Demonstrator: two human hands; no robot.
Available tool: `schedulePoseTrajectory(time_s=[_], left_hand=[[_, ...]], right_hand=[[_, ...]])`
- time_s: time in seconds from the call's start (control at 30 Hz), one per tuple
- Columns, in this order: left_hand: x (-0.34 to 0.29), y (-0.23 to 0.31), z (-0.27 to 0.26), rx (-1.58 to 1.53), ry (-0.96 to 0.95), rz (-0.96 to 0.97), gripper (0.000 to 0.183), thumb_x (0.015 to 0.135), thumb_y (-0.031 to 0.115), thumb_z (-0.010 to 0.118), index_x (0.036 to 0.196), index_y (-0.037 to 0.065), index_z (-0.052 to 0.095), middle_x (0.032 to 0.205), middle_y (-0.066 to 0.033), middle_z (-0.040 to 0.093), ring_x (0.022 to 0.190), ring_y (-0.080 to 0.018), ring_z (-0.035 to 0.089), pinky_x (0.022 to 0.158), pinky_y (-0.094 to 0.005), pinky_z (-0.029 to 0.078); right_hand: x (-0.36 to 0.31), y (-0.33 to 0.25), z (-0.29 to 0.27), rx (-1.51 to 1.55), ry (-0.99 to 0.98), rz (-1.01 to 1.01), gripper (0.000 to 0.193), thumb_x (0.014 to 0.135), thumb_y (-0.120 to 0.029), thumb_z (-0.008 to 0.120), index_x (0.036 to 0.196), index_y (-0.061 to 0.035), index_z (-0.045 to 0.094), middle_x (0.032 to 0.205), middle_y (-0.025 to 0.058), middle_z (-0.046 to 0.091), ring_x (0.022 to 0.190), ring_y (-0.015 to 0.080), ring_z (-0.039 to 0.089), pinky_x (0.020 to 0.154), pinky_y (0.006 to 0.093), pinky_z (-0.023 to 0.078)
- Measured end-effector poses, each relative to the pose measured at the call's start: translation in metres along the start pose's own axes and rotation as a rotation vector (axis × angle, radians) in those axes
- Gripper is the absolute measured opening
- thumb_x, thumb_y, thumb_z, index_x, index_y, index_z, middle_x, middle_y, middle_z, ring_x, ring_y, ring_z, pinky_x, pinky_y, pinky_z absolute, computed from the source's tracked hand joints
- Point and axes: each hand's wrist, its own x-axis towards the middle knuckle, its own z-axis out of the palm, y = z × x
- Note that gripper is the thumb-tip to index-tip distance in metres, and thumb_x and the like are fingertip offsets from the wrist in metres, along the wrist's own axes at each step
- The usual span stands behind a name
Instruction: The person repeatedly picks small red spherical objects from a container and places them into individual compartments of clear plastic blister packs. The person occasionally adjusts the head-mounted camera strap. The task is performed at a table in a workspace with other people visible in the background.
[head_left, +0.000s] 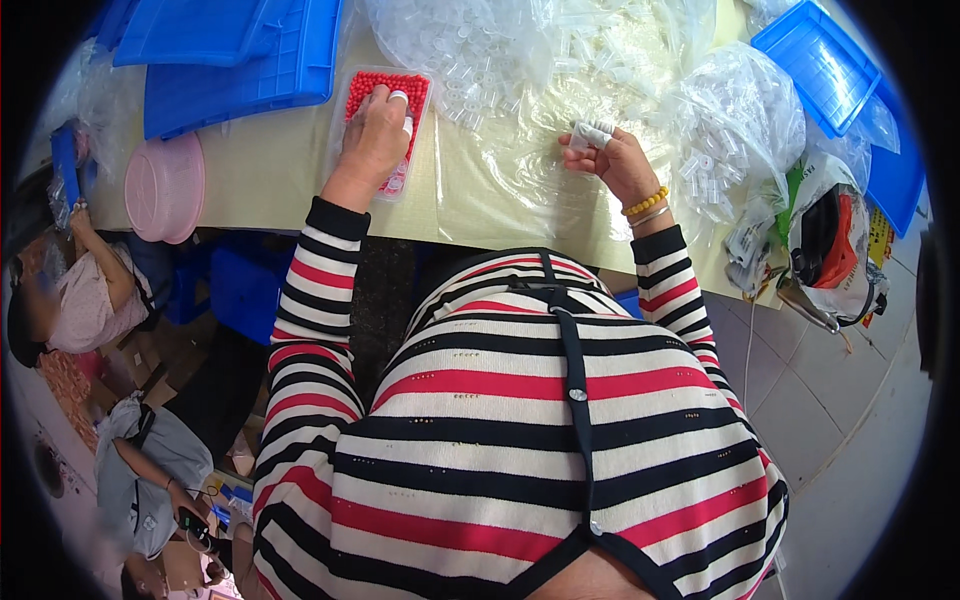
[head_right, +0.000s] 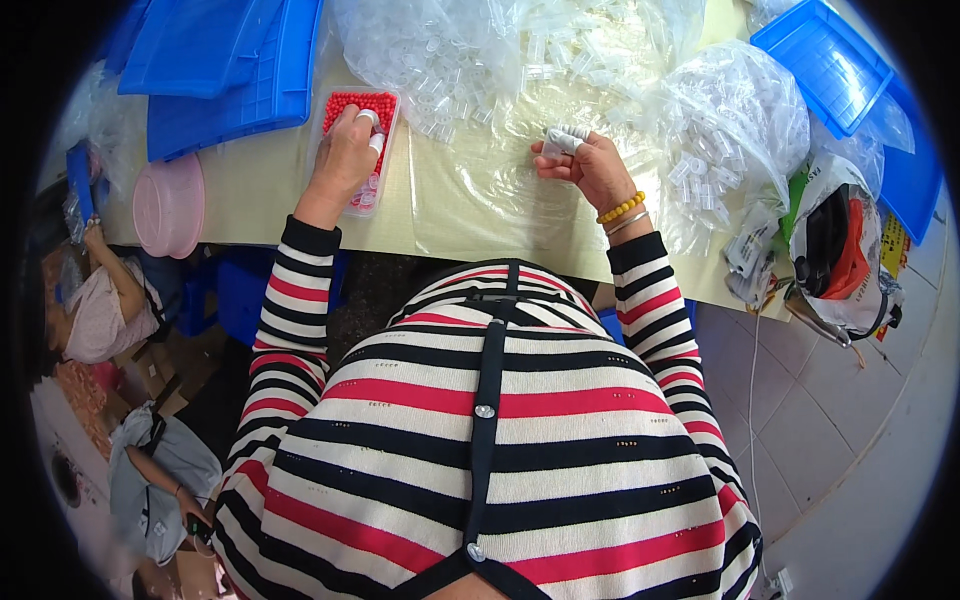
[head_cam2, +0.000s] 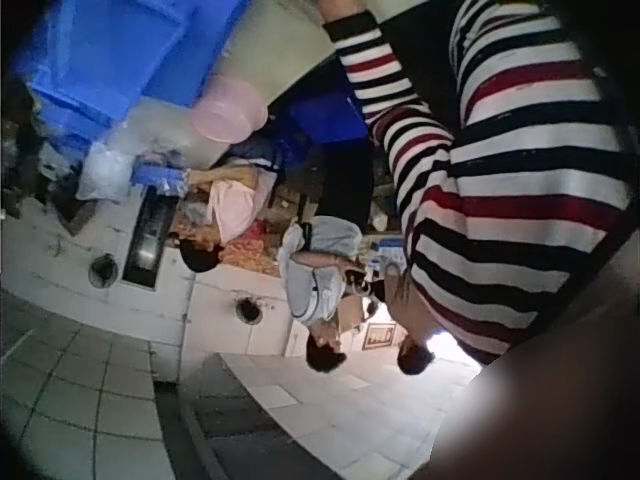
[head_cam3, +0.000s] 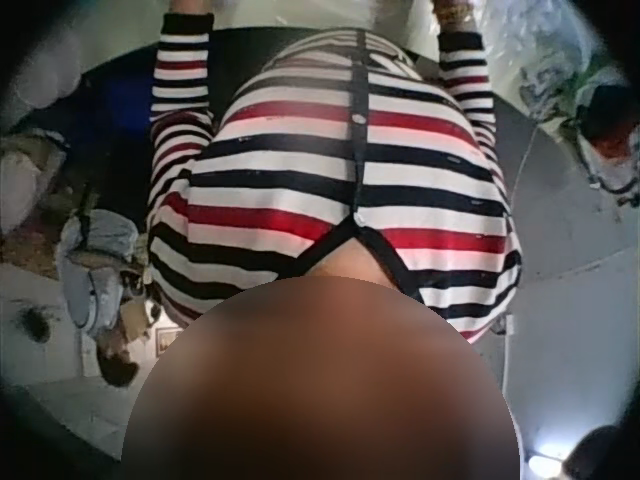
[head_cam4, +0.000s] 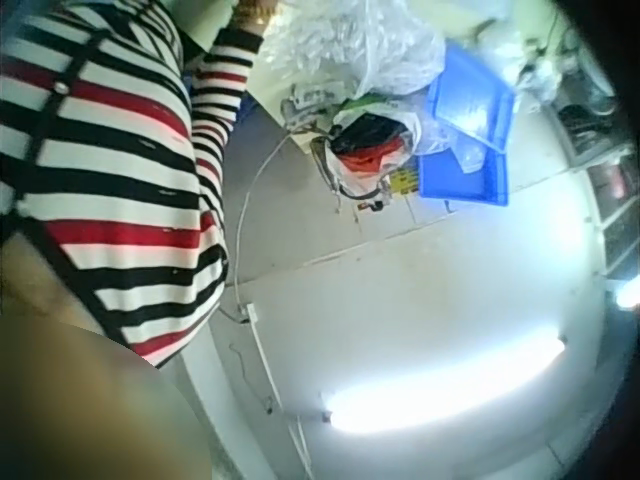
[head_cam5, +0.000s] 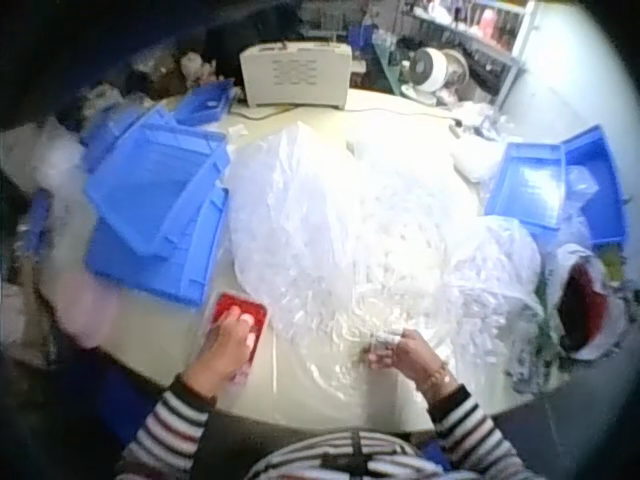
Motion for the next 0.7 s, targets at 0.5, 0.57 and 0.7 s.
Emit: schedulePoseTrajectory(time_s=[0.5,0.57,0.7], left_hand=[[-0.008,0.006,0.005,-0.472,0.254,-0.406,0.014,0.073,0.008,0.071,0.072,-0.001,0.061,0.073,-0.0167,0.062,0.073,-0.0345,0.062,0.067,-0.0418,0.049],[-0.007,0.003,0.007,-0.360,0.214,-0.394,0.015,0.072,0.009,0.073,0.071,0.000,0.061,0.073,-0.0169,0.063,0.073,-0.0344,0.062,0.068,-0.0424,0.048],[-0.006,0.005,0.008,-0.317,0.162,-0.439,0.016,0.071,0.010,0.074,0.070,0.000,0.061,0.073,-0.0171,0.063,0.073,-0.0349,0.061,0.069,-0.0437,0.048]], right_hand=[[-0.008,0.003,0.012,-0.549,0.118,-0.168,0.020,0.087,-0.011,0.063,0.101,0.0039,0.063,0.083,0.0045,0.064,0.068,0.0103,0.060,0.066,0.0237,0.051],[-0.011,0.003,0.015,-0.612,0.116,-0.191,0.019,0.087,-0.011,0.064,0.098,0.0041,0.062,0.083,0.0049,0.064,0.070,0.0110,0.061,0.067,0.0242,0.052],[-0.011,0.006,0.011,-0.673,0.109,-0.221,0.019,0.087,-0.013,0.066,0.098,0.0028,0.063,0.084,0.0037,0.064,0.072,0.0089,0.060,0.067,0.0233,0.051]])
